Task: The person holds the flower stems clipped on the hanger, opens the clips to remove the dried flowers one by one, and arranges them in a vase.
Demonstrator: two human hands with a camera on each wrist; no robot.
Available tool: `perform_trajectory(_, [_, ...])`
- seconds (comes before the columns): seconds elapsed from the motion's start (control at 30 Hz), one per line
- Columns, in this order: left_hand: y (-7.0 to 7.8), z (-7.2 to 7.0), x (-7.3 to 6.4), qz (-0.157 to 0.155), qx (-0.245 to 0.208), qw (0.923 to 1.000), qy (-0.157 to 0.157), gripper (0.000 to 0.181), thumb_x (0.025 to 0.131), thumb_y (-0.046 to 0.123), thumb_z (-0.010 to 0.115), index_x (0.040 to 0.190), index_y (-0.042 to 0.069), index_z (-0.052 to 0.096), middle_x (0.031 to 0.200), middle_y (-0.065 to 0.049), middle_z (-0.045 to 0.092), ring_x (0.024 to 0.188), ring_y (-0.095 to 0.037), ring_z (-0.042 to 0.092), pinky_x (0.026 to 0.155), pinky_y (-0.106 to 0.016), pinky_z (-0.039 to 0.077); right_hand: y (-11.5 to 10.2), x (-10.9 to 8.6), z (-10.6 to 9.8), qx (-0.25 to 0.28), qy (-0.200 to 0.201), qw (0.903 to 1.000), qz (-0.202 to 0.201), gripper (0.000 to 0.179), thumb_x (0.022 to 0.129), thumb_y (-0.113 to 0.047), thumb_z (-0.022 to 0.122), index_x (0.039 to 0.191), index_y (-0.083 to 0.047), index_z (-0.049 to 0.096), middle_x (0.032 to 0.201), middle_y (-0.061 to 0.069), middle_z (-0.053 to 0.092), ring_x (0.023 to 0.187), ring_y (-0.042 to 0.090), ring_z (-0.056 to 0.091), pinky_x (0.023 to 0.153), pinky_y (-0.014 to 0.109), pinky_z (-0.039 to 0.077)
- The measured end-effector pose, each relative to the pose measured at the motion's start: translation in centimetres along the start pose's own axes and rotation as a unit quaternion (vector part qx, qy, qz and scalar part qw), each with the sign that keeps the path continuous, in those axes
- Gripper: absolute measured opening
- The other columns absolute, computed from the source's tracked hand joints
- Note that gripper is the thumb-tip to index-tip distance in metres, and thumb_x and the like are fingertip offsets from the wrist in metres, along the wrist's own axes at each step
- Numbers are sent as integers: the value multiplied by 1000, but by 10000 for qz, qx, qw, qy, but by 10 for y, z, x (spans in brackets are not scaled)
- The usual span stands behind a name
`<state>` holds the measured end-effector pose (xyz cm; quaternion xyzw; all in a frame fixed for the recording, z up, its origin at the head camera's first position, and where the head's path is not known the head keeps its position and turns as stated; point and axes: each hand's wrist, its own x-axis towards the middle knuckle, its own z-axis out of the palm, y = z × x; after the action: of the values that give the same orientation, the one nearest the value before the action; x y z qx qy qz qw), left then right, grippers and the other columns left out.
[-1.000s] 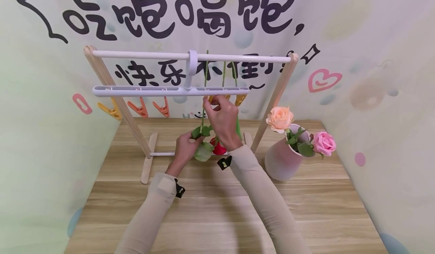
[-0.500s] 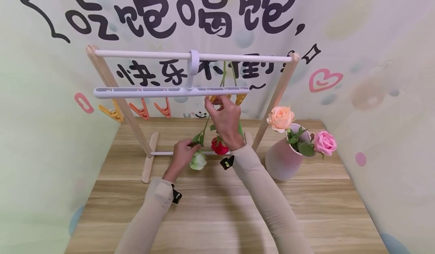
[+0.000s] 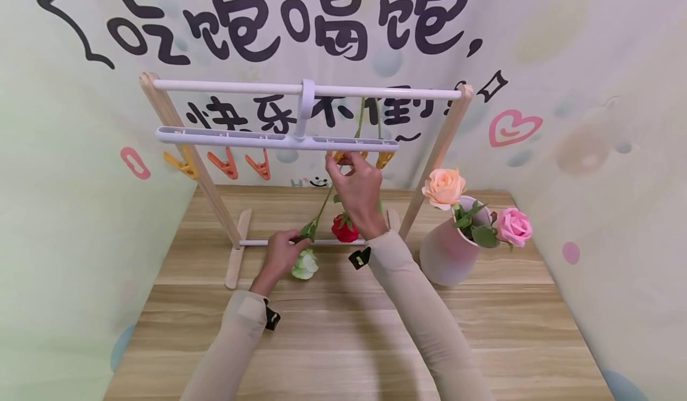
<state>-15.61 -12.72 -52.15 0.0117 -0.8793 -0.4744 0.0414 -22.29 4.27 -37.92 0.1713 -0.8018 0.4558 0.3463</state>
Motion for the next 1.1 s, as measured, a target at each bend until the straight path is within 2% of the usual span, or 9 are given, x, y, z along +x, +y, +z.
perform_trajectory(0.3, [-9, 0, -6, -205, 168, 9994, -242, 11, 88, 15, 74, 86, 4, 74, 84, -9, 73, 73, -16, 60, 63, -27, 46, -2, -2, -2, -79, -31, 9996, 252, 25, 92, -25, 70, 105, -4, 71, 87, 11, 76, 62, 15, 70, 52, 23, 53])
perform_trajectory(0.47, [-13, 0, -8, -324, 151, 9988, -322, 10, 88, 13, 75, 87, 3, 74, 83, -8, 72, 70, -14, 58, 60, -25, 45, 0, -2, -2, -90, 16, 9998, 183, 26, 92, -23, 71, 106, -1, 70, 87, 13, 76, 61, 17, 70, 50, 25, 52])
perform_trajectory(0.67, [-19, -1, -10, -499, 270, 9975, -417, 12, 88, 15, 75, 90, 3, 75, 84, -7, 72, 69, -13, 57, 60, -25, 44, 2, -5, -3, -157, -60, 9997, 159, 29, 93, -25, 70, 112, -4, 68, 92, 12, 76, 64, 16, 71, 50, 24, 52])
perform_trajectory(0.8, [-22, -3, -13, -462, 358, 9974, -417, 14, 87, 16, 76, 92, 2, 76, 87, -9, 74, 72, -14, 59, 63, -27, 46, 2, -9, -4, -221, -127, 9994, 214, 32, 93, -27, 70, 115, -4, 68, 94, 12, 76, 64, 17, 71, 52, 25, 53])
perform_trajectory(1.0, [-26, -7, -16, -194, 523, 9976, -403, 13, 85, 14, 77, 92, 2, 76, 91, -11, 75, 77, -17, 63, 65, -28, 47, 7, -17, -6, -289, -45, 9996, -2, 31, 92, -26, 72, 105, 1, 69, 88, 13, 76, 61, 19, 71, 55, 27, 56])
perform_trajectory(1.1, [-26, -11, -17, -180, 537, 9973, -459, 13, 86, 14, 76, 92, 3, 77, 94, -12, 75, 77, -17, 62, 63, -27, 46, 9, -21, -9, -248, -93, 9996, -127, 30, 92, -26, 72, 102, 2, 68, 87, 14, 76, 61, 19, 71, 56, 28, 56])
